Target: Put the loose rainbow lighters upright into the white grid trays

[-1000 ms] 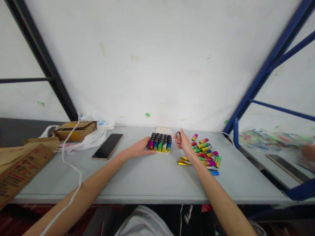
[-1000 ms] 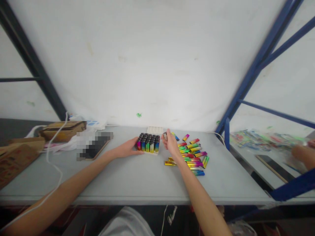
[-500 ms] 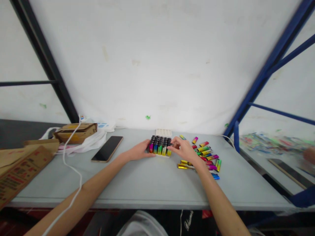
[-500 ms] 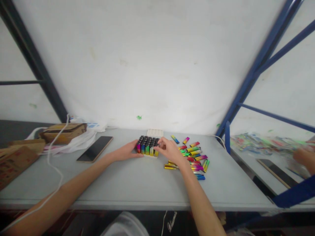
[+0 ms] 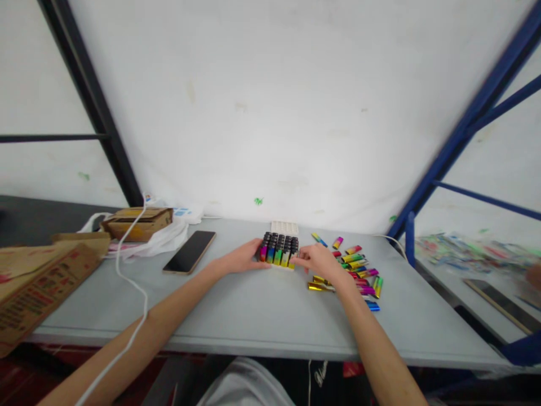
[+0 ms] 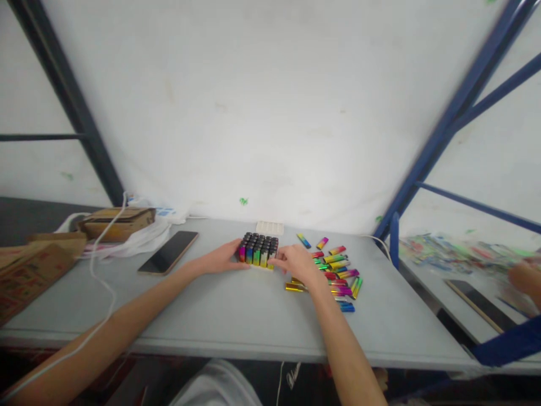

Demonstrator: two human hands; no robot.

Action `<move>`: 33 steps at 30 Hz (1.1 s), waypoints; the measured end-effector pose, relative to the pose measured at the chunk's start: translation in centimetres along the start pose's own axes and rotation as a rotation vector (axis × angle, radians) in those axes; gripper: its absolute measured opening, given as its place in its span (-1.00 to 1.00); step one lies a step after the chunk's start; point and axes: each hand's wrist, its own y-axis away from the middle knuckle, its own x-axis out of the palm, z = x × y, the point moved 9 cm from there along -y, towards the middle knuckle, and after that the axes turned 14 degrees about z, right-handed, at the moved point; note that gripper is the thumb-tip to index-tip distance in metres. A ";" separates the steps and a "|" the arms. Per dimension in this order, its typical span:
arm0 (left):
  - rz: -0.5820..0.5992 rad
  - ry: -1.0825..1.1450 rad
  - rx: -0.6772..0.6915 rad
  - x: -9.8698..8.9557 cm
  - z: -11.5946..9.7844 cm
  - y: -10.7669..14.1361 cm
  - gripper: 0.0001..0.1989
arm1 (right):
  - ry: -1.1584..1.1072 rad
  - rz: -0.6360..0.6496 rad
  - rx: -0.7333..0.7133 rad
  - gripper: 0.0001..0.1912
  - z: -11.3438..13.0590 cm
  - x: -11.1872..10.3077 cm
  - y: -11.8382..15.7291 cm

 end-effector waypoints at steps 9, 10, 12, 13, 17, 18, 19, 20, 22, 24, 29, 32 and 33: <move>-0.024 -0.026 0.021 -0.4 -0.2 0.0 -0.32 | 0.086 -0.248 -0.026 -0.53 -0.1 -4.4 -1.0; -0.028 -0.034 0.019 -0.5 -0.3 0.0 -0.32 | 0.166 -0.241 -0.020 -0.63 -0.3 -4.5 -2.2; -0.034 -0.055 -0.006 -0.6 -0.4 0.1 -0.34 | 0.306 -0.165 0.009 -0.81 -1.3 -3.7 -5.2; -0.036 -0.068 -0.022 -0.6 -0.4 0.1 -0.36 | 0.364 -0.124 0.038 -0.78 -2.0 -3.2 -6.7; -0.048 -0.111 -0.068 -0.5 -0.3 0.2 -0.39 | 0.444 0.028 0.153 -0.71 -4.7 -1.2 -10.4; -0.052 -0.121 -0.079 -0.4 -0.2 0.2 -0.39 | 0.439 0.034 0.165 -0.73 -5.0 -1.1 -10.6; -0.055 -0.132 -0.090 -0.4 -0.1 0.2 -0.39 | 0.433 0.030 0.169 -0.75 -5.2 -1.3 -10.6; -0.058 -0.146 -0.102 -0.4 0.1 0.3 -0.38 | 0.427 0.022 0.171 -0.76 -5.4 -1.6 -10.3; -0.066 -0.183 -0.117 -0.4 0.3 0.4 -0.36 | 0.419 -0.009 0.178 -0.77 -5.9 -2.8 -9.0; -0.065 -0.231 -0.120 -0.4 0.4 0.5 -0.35 | 0.404 -0.079 0.175 -0.77 -6.3 -4.6 -6.9; -0.049 -0.321 -0.156 -0.5 1.6 -1.1 -0.34 | 0.246 -0.427 -0.002 -0.81 -5.1 -8.8 1.6; -0.067 -0.305 -0.192 -1.3 3.2 -3.9 -0.34 | 0.242 -0.519 -0.087 -0.77 -2.7 -8.2 6.0; -0.072 -0.289 -0.196 -1.7 3.7 -5.1 -0.34 | 0.262 -0.502 -0.105 -0.77 -1.6 -7.4 6.8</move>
